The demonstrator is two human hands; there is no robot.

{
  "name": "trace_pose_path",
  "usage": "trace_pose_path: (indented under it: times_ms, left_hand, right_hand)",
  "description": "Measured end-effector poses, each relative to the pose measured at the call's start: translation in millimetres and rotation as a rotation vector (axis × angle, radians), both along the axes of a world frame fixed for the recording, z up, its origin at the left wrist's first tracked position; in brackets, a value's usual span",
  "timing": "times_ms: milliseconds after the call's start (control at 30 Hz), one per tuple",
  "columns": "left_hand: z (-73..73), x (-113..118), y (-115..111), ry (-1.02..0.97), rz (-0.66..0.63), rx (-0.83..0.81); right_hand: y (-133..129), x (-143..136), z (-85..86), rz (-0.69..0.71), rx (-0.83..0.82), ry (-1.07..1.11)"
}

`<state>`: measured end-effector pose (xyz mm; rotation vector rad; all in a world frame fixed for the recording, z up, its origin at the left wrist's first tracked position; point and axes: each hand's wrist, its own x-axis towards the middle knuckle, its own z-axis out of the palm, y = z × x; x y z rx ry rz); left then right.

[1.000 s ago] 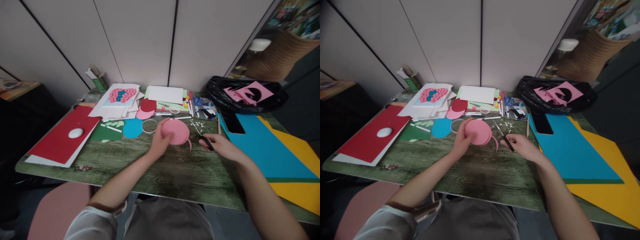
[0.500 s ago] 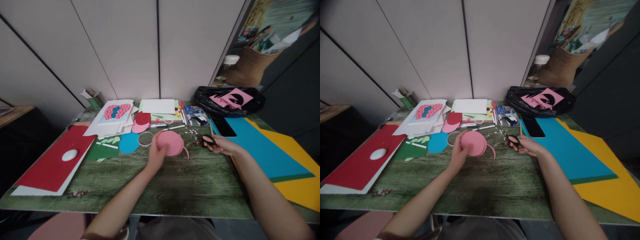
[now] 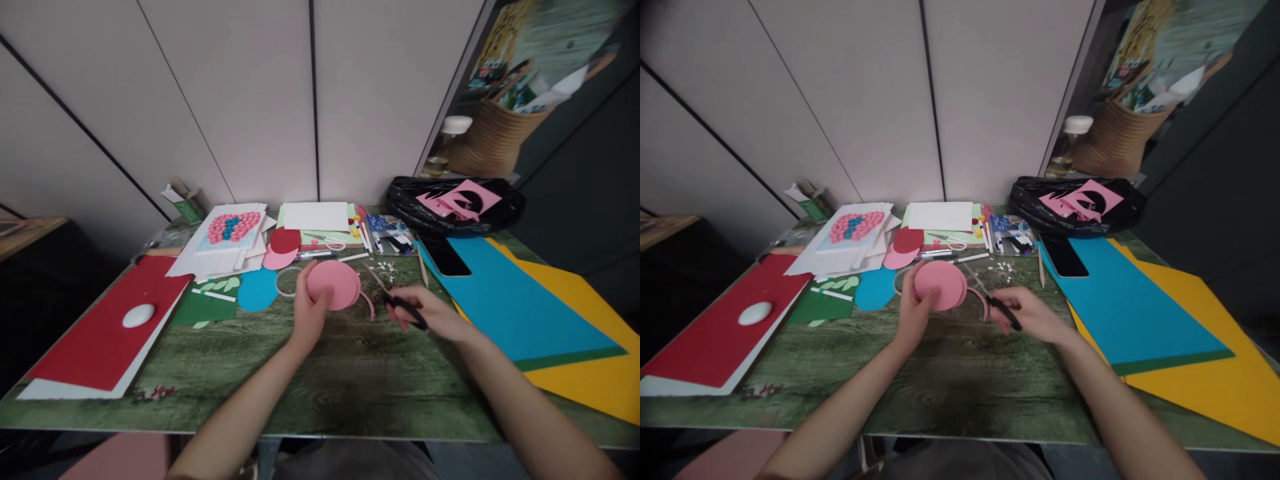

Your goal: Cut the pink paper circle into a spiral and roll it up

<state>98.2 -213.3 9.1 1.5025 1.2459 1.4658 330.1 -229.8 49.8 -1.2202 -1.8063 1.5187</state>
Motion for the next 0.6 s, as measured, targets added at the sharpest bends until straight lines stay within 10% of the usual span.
trace_pose_path:
  times_ms: [600]
  left_hand:
    - [3.7, 1, -4, -0.017, -0.023, -0.016]
  right_hand:
    - [2, -8, 0.6, 0.094, 0.023, -0.116]
